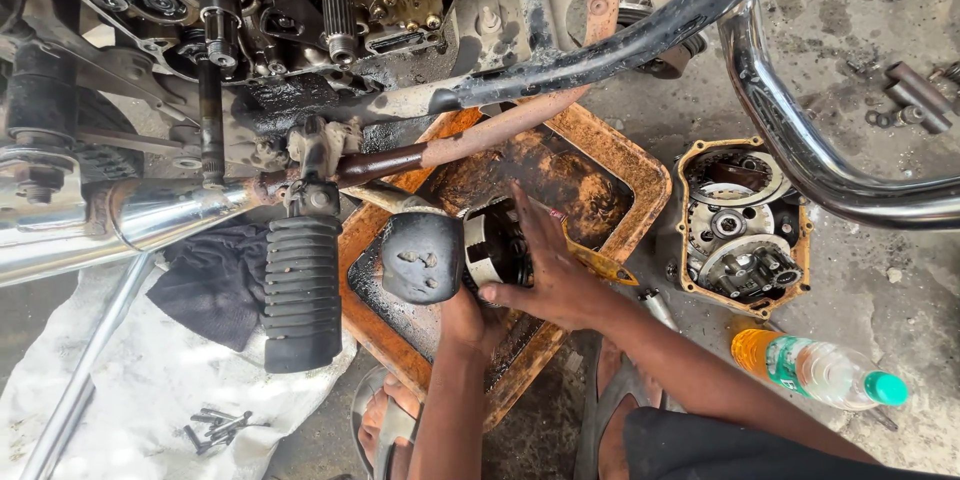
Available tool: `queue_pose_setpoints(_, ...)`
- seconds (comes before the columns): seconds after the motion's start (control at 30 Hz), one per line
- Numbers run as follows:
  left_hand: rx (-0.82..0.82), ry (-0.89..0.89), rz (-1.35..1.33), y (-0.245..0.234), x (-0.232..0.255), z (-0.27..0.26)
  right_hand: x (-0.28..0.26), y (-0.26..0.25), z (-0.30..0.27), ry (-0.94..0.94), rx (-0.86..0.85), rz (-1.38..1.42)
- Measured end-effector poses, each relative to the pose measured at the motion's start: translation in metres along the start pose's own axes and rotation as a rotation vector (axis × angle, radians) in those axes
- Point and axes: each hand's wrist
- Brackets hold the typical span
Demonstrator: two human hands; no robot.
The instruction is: Cleaning internal motorcycle engine components with a brush and solvent.
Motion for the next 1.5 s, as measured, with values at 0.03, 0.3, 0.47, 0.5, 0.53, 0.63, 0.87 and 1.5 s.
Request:
queue_pose_setpoints(0.03, 0.043, 0.015, 0.005, -0.007, -0.002, 0.003, 0.002, -0.005, 0.001, 0.032, -0.044, -0.081)
queue_pose_setpoints(0.3, 0.170, 0.433, 0.377, -0.033, 0.061, 0.022, 0.035, -0.054, -0.009, 0.239, -0.195, -0.743)
queue_pose_setpoints(0.47, 0.344, 0.764, 1.338, -0.033, 0.070, 0.023, 0.024, -0.059, -0.010, 0.118, -0.112, -0.723)
queue_pose_setpoints(0.5, 0.398, 0.698, 1.287, -0.035, 0.068, 0.025, 0.015, -0.066, -0.014, 0.068, 0.005, -0.630)
queue_pose_setpoints(0.53, 0.452, 0.633, 1.234, -0.037, 0.067, 0.027, 0.006, -0.073, -0.018, 0.019, 0.121, -0.536)
queue_pose_setpoints(0.63, 0.481, 0.594, 1.144, -0.042, 0.062, 0.032, -0.018, -0.081, -0.014, 0.036, 0.118, -0.522)
queue_pose_setpoints(0.87, 0.416, 0.621, 0.880, -0.012, 0.083, 0.015, -0.024, -0.045, 0.001, 0.031, -0.122, -0.383)
queue_pose_setpoints(1.5, 0.221, 0.401, 0.111, -0.015, 0.081, 0.019, 0.028, 0.020, 0.041, -0.030, 0.116, 0.160)
Point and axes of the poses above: each hand's wrist, its own z-axis towards the middle knuckle, its own y-axis out of the palm, x = y × z, and after that the axes turned 7 degrees about y, right-handed
